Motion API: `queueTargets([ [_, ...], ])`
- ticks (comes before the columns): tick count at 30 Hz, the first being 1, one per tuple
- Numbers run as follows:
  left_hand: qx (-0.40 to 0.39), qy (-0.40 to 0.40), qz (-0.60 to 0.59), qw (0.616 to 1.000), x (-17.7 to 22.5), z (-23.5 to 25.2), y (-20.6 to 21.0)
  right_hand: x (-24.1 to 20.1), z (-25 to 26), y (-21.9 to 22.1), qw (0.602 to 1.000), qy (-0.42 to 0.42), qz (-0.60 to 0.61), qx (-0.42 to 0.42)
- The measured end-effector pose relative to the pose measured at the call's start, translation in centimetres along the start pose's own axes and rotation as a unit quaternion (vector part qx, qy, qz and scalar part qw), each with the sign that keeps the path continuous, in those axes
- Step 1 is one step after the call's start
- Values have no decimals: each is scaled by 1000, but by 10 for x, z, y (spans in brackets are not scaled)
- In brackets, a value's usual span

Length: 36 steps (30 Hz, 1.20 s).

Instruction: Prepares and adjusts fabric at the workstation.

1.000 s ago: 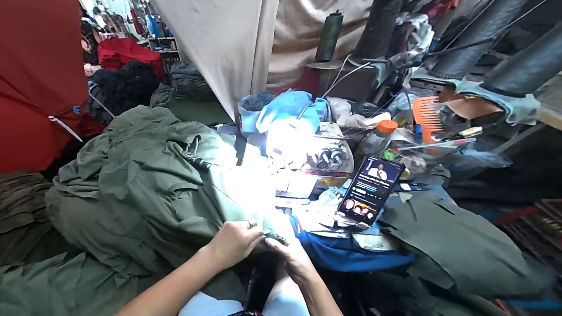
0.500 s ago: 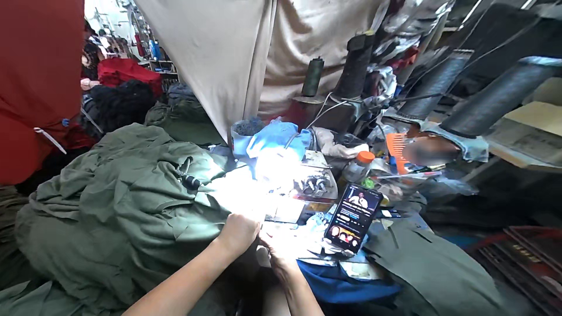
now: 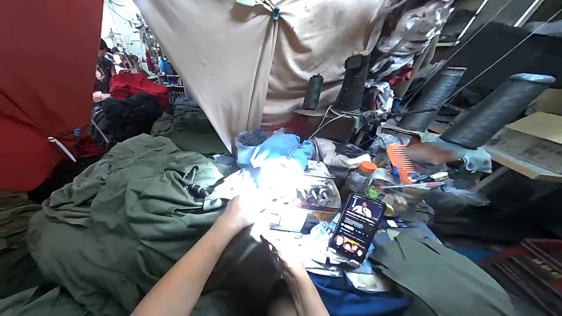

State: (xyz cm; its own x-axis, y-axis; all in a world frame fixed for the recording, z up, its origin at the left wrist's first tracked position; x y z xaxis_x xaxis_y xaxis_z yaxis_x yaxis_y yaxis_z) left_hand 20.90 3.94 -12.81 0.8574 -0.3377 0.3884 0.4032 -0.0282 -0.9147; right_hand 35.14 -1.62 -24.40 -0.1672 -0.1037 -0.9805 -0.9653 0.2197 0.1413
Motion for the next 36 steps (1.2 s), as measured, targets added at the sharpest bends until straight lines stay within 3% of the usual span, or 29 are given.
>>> queueTargets([
  [3,55,55,-33,996,-16,-21,-7,1,-7,-4,1000,-14,-8,-15],
  [8,163,126,-9,978,-3,-68,35,12,-14,-10,999,-27,-33,-18],
  [12,215,136,-1,967,3,-64,54,11,-10,-8,999,-27,-32,-8],
  [21,104,-22,5,994,13,13,43,-12,19,3,997,-50,15,53],
  [24,56,-37,-5,998,11,4,44,-8,11,-1,995,-81,-16,54],
  [27,64,-22,-2,998,5,-26,25,0,-9,-14,986,-131,-86,49],
  [30,29,-29,31,999,-18,-58,14,7,-35,-27,986,-155,-58,37],
  [33,195,53,-4,979,-57,-78,27,17,-37,-33,985,-161,-32,47],
  [36,360,162,-85,915,-61,-88,42,13,-37,-28,996,-89,-11,29],
])
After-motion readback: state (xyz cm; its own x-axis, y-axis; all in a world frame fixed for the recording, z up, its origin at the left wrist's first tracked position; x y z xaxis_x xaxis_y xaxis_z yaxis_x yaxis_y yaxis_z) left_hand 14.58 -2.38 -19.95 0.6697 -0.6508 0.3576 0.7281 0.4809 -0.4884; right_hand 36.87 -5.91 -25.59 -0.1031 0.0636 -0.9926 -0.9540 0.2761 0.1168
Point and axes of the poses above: each hand's wrist, its own z-axis towards the middle knuckle, its own y-axis out of the palm, x = y × z, the point moved 3 cm from there along z, towards the middle knuckle, and after that the axes turned 10 degrees about x, right-handed, at the moved point
